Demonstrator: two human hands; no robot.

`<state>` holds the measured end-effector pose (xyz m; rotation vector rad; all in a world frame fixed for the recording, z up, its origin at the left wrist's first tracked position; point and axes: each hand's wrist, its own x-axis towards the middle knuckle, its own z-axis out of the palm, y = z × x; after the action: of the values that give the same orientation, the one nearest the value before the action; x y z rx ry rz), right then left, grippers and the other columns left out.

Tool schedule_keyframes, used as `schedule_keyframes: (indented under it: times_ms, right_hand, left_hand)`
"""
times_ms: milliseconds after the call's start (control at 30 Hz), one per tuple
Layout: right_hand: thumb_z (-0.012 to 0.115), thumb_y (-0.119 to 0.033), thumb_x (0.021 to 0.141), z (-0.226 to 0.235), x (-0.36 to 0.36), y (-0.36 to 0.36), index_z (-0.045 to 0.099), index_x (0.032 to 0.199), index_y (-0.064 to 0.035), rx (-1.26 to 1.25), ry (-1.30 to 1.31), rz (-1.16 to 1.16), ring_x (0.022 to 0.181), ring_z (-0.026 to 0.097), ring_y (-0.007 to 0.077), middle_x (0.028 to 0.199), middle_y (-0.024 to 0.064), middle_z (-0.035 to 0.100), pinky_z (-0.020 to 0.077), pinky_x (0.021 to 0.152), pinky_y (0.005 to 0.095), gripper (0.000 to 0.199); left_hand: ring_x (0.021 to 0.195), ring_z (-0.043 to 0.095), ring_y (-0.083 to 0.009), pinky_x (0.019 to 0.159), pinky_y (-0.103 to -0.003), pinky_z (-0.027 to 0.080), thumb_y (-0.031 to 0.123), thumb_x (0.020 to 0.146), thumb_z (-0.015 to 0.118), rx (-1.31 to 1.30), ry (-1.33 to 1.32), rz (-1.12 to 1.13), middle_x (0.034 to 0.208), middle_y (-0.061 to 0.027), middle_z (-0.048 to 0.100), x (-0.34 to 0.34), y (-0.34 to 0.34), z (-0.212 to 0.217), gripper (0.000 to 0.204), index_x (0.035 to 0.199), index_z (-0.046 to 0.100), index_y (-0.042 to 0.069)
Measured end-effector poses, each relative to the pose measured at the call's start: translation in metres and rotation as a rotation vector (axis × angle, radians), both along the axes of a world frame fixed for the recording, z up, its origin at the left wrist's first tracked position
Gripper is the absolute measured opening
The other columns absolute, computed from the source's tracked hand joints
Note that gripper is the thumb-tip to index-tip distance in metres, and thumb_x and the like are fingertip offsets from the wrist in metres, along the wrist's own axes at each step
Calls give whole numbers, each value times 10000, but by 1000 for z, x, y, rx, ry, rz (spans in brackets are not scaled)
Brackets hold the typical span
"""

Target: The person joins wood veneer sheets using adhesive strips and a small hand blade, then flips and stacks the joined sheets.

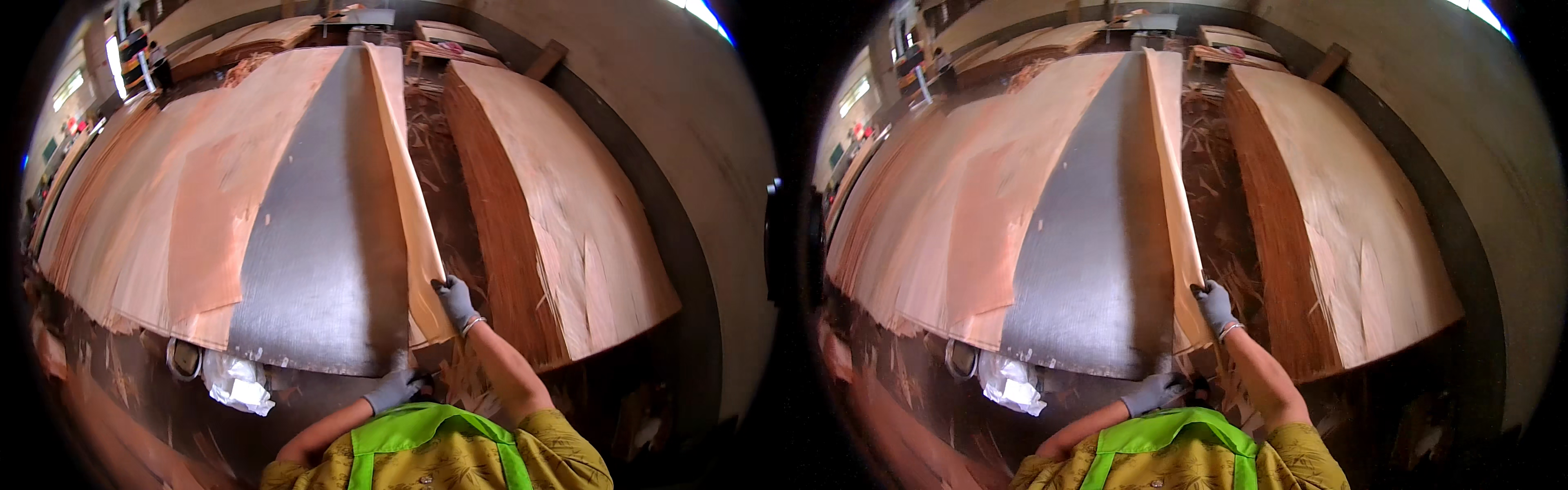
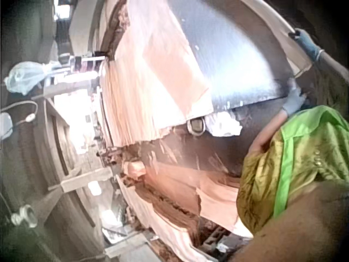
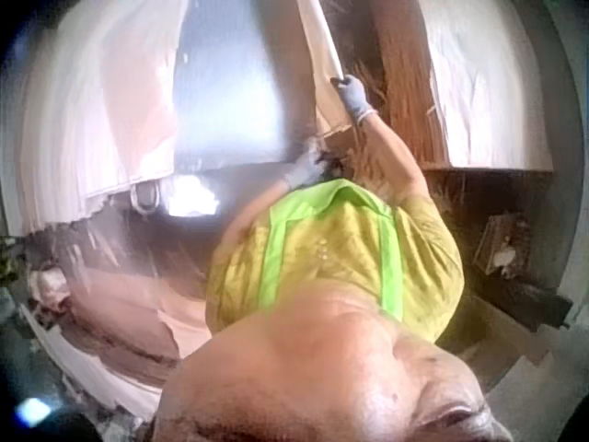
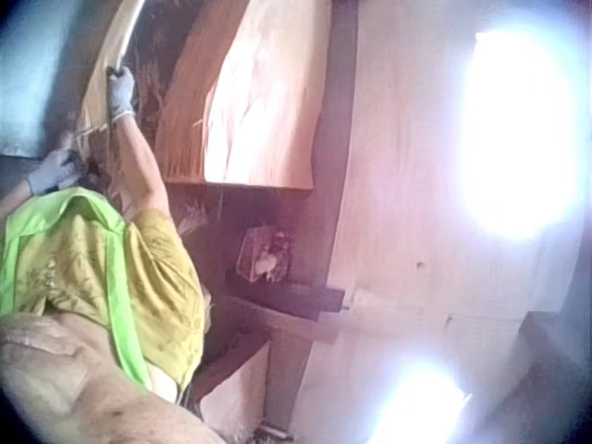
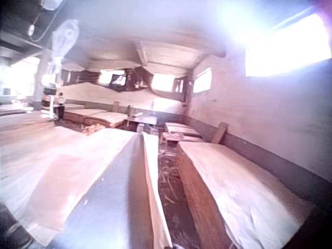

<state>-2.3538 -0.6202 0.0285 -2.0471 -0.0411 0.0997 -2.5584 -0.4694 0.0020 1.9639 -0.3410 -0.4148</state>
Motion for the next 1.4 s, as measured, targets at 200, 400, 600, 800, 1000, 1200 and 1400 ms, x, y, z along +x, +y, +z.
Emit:
schedule_keyframes:
  times_ms: [200, 400, 600, 800, 1000, 1200, 1400]
  right_hand:
    - [624, -183, 835, 78, -23, -78, 610, 950, 25, 161, 44, -45, 699, 510, 97, 773, 28, 609, 435, 622, 273, 238]
    - [621, -223, 839, 99, -40, -189, 620, 962, 29, 219, -69, -89, 703, 495, 99, 753, 26, 590, 435, 636, 297, 281]
    - [622, -299, 839, 147, -64, -332, 620, 953, 41, 174, -30, -123, 689, 508, 109, 720, 48, 593, 427, 625, 304, 358]
    - [615, -320, 855, 185, -87, -466, 625, 915, 33, 324, 10, -167, 699, 470, 94, 711, 2, 547, 416, 636, 285, 358]
    - [585, -325, 884, 212, -76, -589, 502, 1173, 51, 427, -20, -189, 838, 496, 131, 964, 57, 567, 414, 793, 262, 481]
    - [576, -279, 894, 240, -57, -722, 565, 930, -48, 706, 80, -331, 651, 522, 70, 811, 4, 570, 441, 555, 225, 234]
    - [516, -308, 922, 255, -21, -865, 577, 1026, -15, 551, 61, -333, 681, 587, 86, 870, 26, 625, 485, 591, 229, 317]
  left_hand:
    - [731, 570, -333, 705, -428, 438, 222, 876, 473, 67, 159, -66, 868, -226, 599, -25, -13, -60, 265, 924, 588, -12]
    - [850, 563, -244, 803, -345, 452, 203, 900, 446, 226, 334, -51, 986, -177, 607, -22, -56, -138, 281, 1032, 577, -8]
    - [877, 565, -249, 818, -355, 448, 245, 897, 441, 337, 498, 103, 1004, -165, 608, -11, -128, -173, 318, 1049, 576, 1]
    - [905, 566, -254, 833, -364, 444, 287, 895, 435, 255, 563, 320, 1021, -154, 609, 23, -221, -181, 355, 1066, 575, 9]
    - [932, 568, -259, 849, -373, 441, 329, 892, 430, -165, 640, 736, 1039, -142, 610, 61, -319, -181, 393, 1083, 575, 18]
    - [959, 569, -263, 864, -383, 437, 372, 890, 425, -820, 621, 1320, 1056, -131, 611, 125, -421, -189, 431, 1100, 574, 27]
    - [987, 571, -268, 879, -392, 433, 414, 887, 420, -1157, 303, 1678, 1074, -120, 613, 190, -492, -188, 469, 1118, 573, 36]
